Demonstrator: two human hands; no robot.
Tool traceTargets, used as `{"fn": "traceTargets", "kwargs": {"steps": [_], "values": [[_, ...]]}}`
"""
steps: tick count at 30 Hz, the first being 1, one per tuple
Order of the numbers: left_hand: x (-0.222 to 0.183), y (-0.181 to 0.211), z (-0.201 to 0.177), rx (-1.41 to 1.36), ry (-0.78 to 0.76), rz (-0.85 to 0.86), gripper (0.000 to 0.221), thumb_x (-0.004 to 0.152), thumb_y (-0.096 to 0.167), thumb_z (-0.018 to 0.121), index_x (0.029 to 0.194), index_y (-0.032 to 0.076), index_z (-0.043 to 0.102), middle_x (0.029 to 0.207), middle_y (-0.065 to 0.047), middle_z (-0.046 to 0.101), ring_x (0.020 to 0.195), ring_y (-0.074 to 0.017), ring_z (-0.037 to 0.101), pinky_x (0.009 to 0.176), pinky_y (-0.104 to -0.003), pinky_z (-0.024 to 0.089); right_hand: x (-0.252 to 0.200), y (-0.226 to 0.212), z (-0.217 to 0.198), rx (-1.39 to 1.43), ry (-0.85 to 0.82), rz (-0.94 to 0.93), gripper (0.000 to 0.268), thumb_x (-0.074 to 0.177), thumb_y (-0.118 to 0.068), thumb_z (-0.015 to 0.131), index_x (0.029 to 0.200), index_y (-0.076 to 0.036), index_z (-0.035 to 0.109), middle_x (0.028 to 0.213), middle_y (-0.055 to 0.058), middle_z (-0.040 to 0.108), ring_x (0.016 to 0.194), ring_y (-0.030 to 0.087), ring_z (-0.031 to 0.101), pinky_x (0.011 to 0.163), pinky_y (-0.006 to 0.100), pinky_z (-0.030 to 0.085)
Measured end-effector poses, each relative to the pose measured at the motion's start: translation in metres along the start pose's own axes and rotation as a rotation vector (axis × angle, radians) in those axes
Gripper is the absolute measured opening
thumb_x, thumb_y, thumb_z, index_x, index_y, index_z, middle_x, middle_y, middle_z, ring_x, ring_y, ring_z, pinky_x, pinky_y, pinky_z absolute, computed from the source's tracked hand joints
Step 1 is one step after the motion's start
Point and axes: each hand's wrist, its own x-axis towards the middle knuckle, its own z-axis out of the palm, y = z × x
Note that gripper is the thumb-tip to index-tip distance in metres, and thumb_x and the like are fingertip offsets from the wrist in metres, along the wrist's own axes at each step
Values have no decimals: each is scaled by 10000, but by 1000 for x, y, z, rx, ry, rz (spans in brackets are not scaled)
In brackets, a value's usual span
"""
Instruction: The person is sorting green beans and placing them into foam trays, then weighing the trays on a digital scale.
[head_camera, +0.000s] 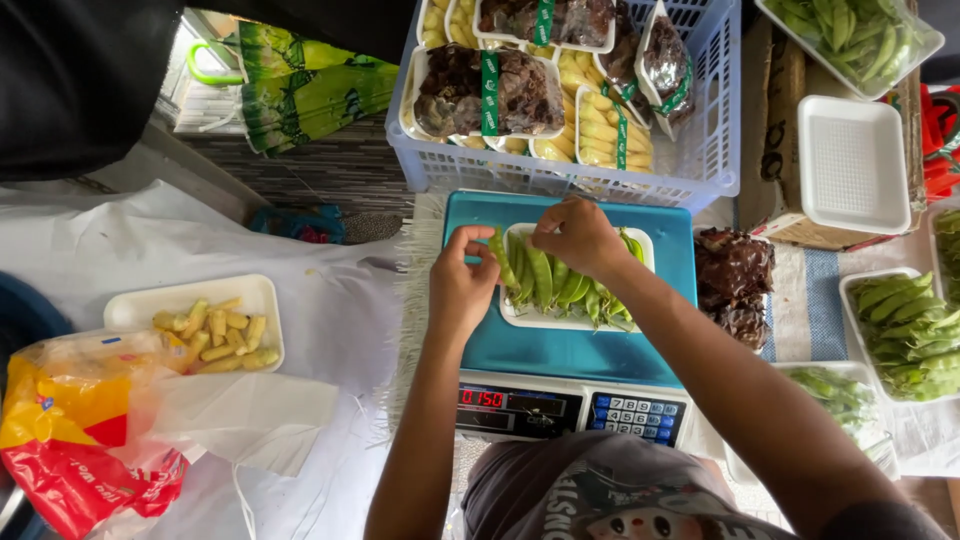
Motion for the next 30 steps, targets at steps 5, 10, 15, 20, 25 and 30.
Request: {"fn": "traceTargets", "kwargs": {"steps": [5, 10, 15, 20, 25, 30], "values": [[3, -8, 14, 96, -19, 65, 317, 868, 95, 619, 1166, 175, 695, 901, -100, 748, 741, -256, 766, 656, -377, 622, -43, -86, -65, 228, -92, 246, 191, 876, -311, 760, 900, -125, 793, 917, 118, 706, 873, 302, 681, 784, 464, 530], [12, -20, 39, 157, -143, 162, 322, 875, 102, 670, 1167, 229, 719, 880, -57, 776, 804, -236, 763, 731, -360, 616, -31, -45, -66, 595, -30, 288, 146, 906, -176, 737, 884, -37, 697, 854, 32, 541, 877, 186, 531, 795, 341, 452], [26, -45, 50, 508, -31, 331, 311, 801, 200, 816, 1083, 220, 684, 883, -1, 727, 835, -230, 711, 777, -376, 584, -32, -34, -53, 612, -39, 277, 156, 950, -130, 706, 924, 23, 721, 798, 91, 548, 780, 197, 507, 716, 328, 432], [17, -33, 41, 341, -21, 295, 163, 865, 216, 773, 1016, 208, 711, 850, -6, 706, 790, -201, 708, 731, -344, 584, -24, -30, -46, 630, -9, 279, 149, 951, -161, 718, 912, -19, 738, 781, 54, 571, 800, 156, 552, 713, 317, 461], [5, -6, 28, -190, -133, 191, 257, 951, 318, 734, 1135, 138, 730, 913, -53, 760, 765, -124, 697, 688, -269, 588, -17, -25, -38, 818, -20, 315, 167, 957, -200, 716, 951, -33, 719, 849, 45, 629, 844, 136, 593, 679, 272, 463], [7, -18, 27, -260, -139, 91, 244, 872, 140, 823, 1099, 71, 764, 848, -82, 775, 695, -82, 677, 649, -240, 590, -31, -38, -41, 417, 93, 134, 196, 993, -291, 737, 1082, -125, 786, 910, 80, 716, 789, 183, 624, 609, 326, 454]]}}
